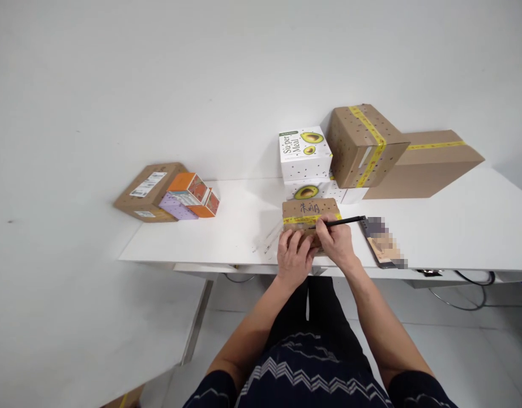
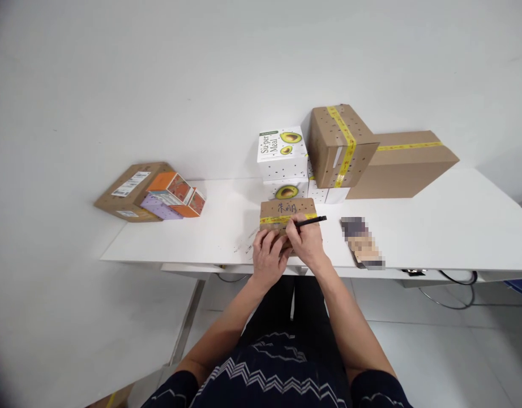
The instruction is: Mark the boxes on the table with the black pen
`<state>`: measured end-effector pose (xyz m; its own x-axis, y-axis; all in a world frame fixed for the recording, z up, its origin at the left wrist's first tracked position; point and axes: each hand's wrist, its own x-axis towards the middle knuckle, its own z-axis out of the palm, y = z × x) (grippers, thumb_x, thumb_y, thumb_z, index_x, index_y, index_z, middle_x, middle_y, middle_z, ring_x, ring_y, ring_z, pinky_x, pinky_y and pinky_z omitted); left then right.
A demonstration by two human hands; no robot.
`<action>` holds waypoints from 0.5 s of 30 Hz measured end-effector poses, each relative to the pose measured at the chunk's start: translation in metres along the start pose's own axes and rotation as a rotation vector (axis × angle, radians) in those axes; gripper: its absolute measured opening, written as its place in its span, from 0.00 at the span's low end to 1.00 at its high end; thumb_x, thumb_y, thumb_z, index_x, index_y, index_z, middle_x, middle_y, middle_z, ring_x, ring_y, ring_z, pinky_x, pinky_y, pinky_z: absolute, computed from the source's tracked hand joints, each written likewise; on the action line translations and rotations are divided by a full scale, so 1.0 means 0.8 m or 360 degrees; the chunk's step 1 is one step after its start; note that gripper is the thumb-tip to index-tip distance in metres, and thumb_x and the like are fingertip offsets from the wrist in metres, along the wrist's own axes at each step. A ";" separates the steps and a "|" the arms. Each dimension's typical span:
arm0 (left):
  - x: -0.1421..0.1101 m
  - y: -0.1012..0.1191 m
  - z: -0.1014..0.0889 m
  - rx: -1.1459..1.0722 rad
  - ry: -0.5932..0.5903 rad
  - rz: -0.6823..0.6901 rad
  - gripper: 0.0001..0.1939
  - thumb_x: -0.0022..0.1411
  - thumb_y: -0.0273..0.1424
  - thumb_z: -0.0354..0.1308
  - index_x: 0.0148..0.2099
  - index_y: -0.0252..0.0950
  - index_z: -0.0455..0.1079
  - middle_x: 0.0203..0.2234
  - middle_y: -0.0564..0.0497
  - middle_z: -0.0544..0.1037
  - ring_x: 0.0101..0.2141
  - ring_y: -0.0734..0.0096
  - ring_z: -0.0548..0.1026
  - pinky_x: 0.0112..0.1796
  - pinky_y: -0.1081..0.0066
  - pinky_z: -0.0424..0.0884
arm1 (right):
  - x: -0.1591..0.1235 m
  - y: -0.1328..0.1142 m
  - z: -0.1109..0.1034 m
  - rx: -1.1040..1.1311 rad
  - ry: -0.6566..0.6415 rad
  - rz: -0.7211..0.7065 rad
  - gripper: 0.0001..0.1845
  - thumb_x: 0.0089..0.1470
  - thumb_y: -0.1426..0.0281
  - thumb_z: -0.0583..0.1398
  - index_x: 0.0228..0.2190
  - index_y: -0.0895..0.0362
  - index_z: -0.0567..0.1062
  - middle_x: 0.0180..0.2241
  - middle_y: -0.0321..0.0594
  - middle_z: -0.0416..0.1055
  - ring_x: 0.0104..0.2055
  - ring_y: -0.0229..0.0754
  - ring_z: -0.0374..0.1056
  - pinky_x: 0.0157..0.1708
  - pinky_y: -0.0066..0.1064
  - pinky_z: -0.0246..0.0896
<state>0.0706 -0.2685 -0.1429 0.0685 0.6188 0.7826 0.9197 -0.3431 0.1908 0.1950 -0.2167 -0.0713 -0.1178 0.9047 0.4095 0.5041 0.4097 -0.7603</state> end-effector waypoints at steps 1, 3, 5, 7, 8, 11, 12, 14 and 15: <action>0.000 0.000 0.000 0.0007 -0.0007 -0.0004 0.15 0.62 0.35 0.58 0.50 0.38 0.72 0.47 0.42 0.73 0.55 0.52 0.64 0.55 0.51 0.64 | 0.000 0.001 0.001 -0.0035 0.0007 -0.0013 0.13 0.57 0.62 0.50 0.25 0.53 0.66 0.22 0.35 0.66 0.25 0.39 0.64 0.27 0.29 0.58; 0.001 0.000 0.000 0.0016 -0.0011 -0.0001 0.15 0.61 0.35 0.58 0.50 0.38 0.72 0.47 0.42 0.73 0.55 0.53 0.64 0.55 0.52 0.64 | 0.000 0.003 0.002 -0.0099 0.0022 -0.0044 0.13 0.58 0.62 0.49 0.25 0.53 0.66 0.23 0.36 0.67 0.26 0.40 0.65 0.29 0.29 0.58; 0.002 0.000 -0.001 0.0010 0.0006 0.0017 0.15 0.61 0.35 0.59 0.50 0.37 0.72 0.47 0.42 0.73 0.55 0.52 0.64 0.55 0.52 0.65 | 0.000 0.005 0.003 -0.0146 0.0034 -0.0070 0.13 0.58 0.63 0.49 0.26 0.53 0.66 0.23 0.37 0.68 0.27 0.40 0.65 0.30 0.30 0.58; 0.002 0.000 -0.001 -0.0001 0.0028 0.0031 0.15 0.61 0.35 0.59 0.49 0.36 0.72 0.46 0.42 0.74 0.54 0.52 0.65 0.54 0.52 0.65 | 0.000 0.007 0.004 -0.0176 0.0036 -0.0082 0.13 0.59 0.63 0.49 0.26 0.53 0.66 0.24 0.38 0.68 0.27 0.41 0.65 0.30 0.30 0.58; 0.003 0.000 -0.001 -0.0004 0.0031 0.0032 0.15 0.61 0.35 0.59 0.49 0.36 0.72 0.46 0.42 0.74 0.54 0.52 0.65 0.54 0.52 0.65 | 0.000 0.007 0.004 -0.0185 0.0031 -0.0085 0.13 0.59 0.64 0.49 0.26 0.53 0.66 0.24 0.38 0.68 0.27 0.41 0.65 0.30 0.30 0.58; 0.001 -0.001 0.001 -0.0011 0.0010 0.0024 0.15 0.61 0.35 0.59 0.50 0.36 0.71 0.47 0.42 0.74 0.54 0.52 0.64 0.55 0.52 0.65 | 0.000 0.007 0.004 -0.0218 0.0005 -0.0089 0.13 0.58 0.64 0.48 0.26 0.54 0.67 0.24 0.38 0.68 0.27 0.41 0.65 0.30 0.30 0.58; 0.001 -0.001 0.001 -0.0017 0.0010 0.0022 0.16 0.61 0.35 0.59 0.50 0.36 0.71 0.47 0.41 0.74 0.55 0.52 0.64 0.55 0.51 0.65 | 0.000 0.007 0.004 -0.0235 -0.0006 -0.0089 0.13 0.58 0.64 0.48 0.26 0.54 0.67 0.24 0.38 0.68 0.27 0.41 0.65 0.30 0.30 0.57; 0.000 -0.001 0.002 -0.0032 0.0031 0.0016 0.16 0.61 0.36 0.59 0.50 0.36 0.71 0.46 0.42 0.74 0.54 0.52 0.64 0.55 0.51 0.65 | 0.000 0.006 0.004 -0.0269 -0.0035 -0.0086 0.13 0.58 0.64 0.48 0.26 0.54 0.67 0.23 0.38 0.68 0.27 0.41 0.65 0.29 0.30 0.57; 0.000 -0.001 0.002 -0.0039 0.0037 0.0010 0.16 0.61 0.36 0.59 0.50 0.36 0.71 0.46 0.42 0.74 0.54 0.52 0.64 0.55 0.51 0.65 | 0.000 0.006 0.004 -0.0280 -0.0050 -0.0088 0.13 0.58 0.64 0.48 0.27 0.54 0.67 0.23 0.38 0.68 0.27 0.41 0.65 0.29 0.30 0.57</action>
<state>0.0706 -0.2670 -0.1445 0.0650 0.5999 0.7974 0.9095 -0.3645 0.2001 0.1950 -0.2142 -0.0764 -0.1749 0.8857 0.4301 0.6378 0.4347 -0.6358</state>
